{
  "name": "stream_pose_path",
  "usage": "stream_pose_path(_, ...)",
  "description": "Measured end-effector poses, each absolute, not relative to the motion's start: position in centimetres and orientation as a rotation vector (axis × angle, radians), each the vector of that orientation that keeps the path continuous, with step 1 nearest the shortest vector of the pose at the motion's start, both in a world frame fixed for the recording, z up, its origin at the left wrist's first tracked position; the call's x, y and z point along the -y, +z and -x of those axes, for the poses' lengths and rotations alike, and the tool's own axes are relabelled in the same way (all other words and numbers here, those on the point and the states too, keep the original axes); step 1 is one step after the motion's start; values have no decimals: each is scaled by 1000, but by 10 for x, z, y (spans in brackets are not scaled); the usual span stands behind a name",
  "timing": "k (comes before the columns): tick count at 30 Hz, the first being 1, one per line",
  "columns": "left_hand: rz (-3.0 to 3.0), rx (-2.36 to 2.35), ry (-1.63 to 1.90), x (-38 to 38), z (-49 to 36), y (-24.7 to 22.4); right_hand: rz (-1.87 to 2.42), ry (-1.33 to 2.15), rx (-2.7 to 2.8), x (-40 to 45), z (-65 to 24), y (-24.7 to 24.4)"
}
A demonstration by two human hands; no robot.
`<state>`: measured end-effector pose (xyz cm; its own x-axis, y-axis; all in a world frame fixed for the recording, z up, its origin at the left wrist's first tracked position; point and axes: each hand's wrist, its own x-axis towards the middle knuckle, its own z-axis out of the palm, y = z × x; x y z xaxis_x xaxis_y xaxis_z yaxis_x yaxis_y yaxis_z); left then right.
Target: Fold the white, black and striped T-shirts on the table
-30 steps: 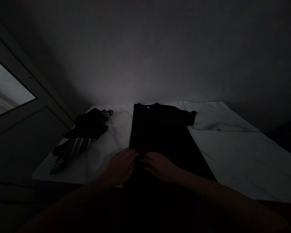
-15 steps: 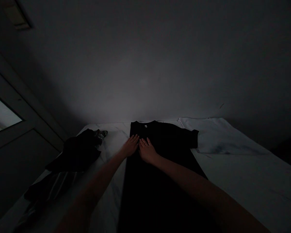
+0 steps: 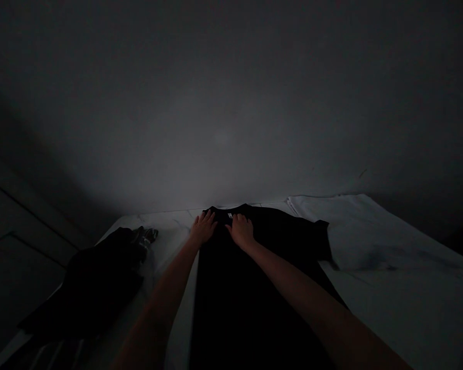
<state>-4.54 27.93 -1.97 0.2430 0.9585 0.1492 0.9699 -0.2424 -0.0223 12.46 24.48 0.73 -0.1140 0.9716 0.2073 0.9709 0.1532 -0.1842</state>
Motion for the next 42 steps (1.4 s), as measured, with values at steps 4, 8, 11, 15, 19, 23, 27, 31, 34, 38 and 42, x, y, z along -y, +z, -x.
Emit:
stream_pose_path(4, 2293, 1923, -245, -278, 31, -21, 1938, -96, 2081, -247, -145, 11)
stream_pose_path(8, 2283, 1967, -281, -273, 28, -22, 2024, 98, 2149, -249, -164, 15)
stream_pose_path(11, 2291, 1961, -298, -271, 30, -22, 2031, 108, 2186, -248, -172, 18)
stream_pose_path(15, 2280, 1991, -312, -270, 29, -20, 2053, 39, 2168, -244, -164, 23)
stream_pose_path(19, 2263, 1977, -273, -269, 27, -18, 1862, -126, 2237, -240, -145, 21)
stream_pose_path(23, 2255, 1957, -214, -270, 27, -15, 1513, -8, 2488, -234, -138, 9)
stream_pose_path(27, 2213, 1948, -123, -272, 22, -6, 1541, 176, 2517, -230, -163, 3)
stream_pose_path(31, 2304, 1845, -236, -269, -4, 11, 1791, 102, 2215, -226, -230, 14)
stream_pose_path(34, 2530, 1756, -445, -264, -45, 22, 2016, -37, 1910, -220, -298, 25)
stream_pose_path(38, 2745, 1634, -559, -254, -123, 31, 2294, -160, 1557, -208, -374, 28)
stream_pose_path(42, 2902, 1536, -621, -242, -198, 35, 2275, 63, 1500, -201, -407, 21)
